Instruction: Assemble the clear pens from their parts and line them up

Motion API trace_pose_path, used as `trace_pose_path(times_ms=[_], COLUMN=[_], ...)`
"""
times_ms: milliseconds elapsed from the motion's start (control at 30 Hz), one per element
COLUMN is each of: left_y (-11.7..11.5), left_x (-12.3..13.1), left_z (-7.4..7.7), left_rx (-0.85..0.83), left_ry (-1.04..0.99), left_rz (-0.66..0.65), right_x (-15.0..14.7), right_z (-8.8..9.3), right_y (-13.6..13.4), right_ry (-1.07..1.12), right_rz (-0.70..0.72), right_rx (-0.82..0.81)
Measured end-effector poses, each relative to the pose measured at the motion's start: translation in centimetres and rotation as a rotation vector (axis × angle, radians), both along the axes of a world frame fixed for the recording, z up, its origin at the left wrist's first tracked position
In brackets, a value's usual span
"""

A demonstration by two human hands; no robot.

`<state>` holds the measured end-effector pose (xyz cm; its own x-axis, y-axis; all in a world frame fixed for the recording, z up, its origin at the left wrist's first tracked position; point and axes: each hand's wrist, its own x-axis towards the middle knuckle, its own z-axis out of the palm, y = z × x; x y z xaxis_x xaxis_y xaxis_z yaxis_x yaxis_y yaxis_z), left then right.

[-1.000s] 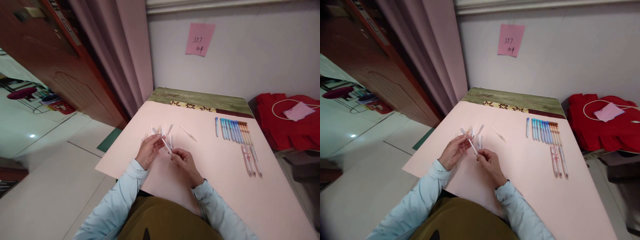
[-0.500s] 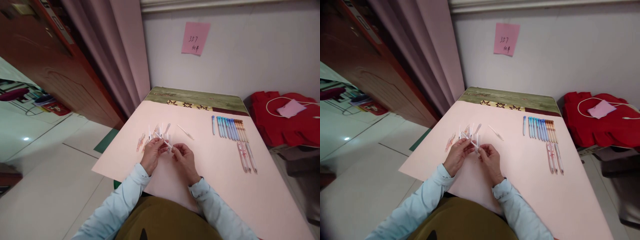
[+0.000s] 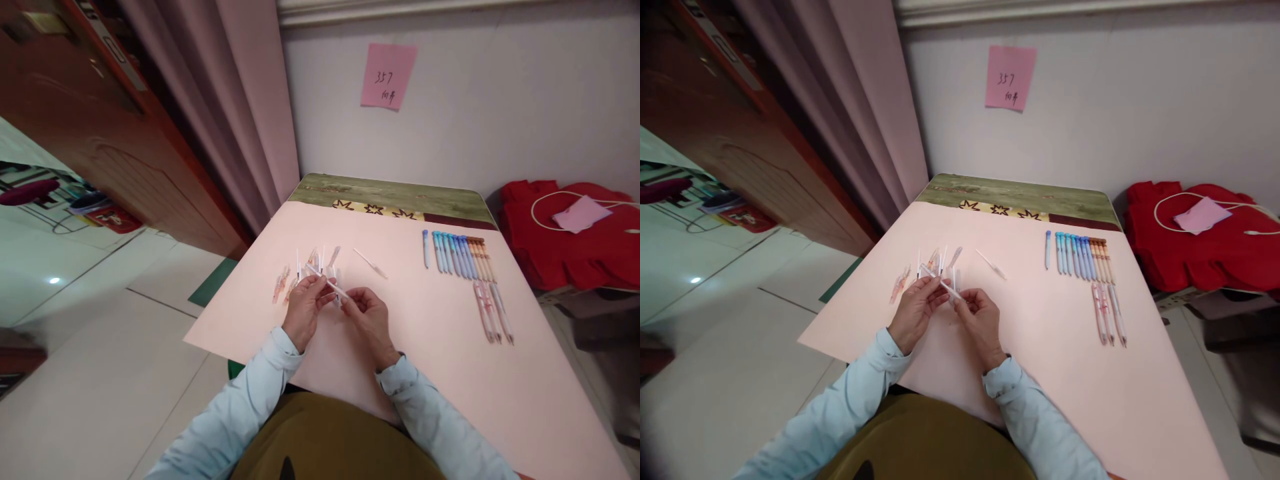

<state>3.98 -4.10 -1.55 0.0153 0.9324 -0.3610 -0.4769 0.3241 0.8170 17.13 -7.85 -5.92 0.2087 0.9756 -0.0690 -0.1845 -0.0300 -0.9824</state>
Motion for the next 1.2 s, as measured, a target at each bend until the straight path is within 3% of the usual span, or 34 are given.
trace_pose_path(times_ms=[1000, 1200], left_y=[0.01, -0.12], left_x=[0.24, 0.42], left_z=[0.25, 0.08], left_rx=[-0.053, -0.023], left_ry=[-0.049, -0.091], left_rz=[-0.052, -0.075], right_x=[-0.03, -0.08], right_z=[0.70, 0.79], right_y=[-0.07, -0.18], right_ry=[-0.060, -0.054], right_rz=[-0.046, -0.002], right_rx=[-0.033, -0.047])
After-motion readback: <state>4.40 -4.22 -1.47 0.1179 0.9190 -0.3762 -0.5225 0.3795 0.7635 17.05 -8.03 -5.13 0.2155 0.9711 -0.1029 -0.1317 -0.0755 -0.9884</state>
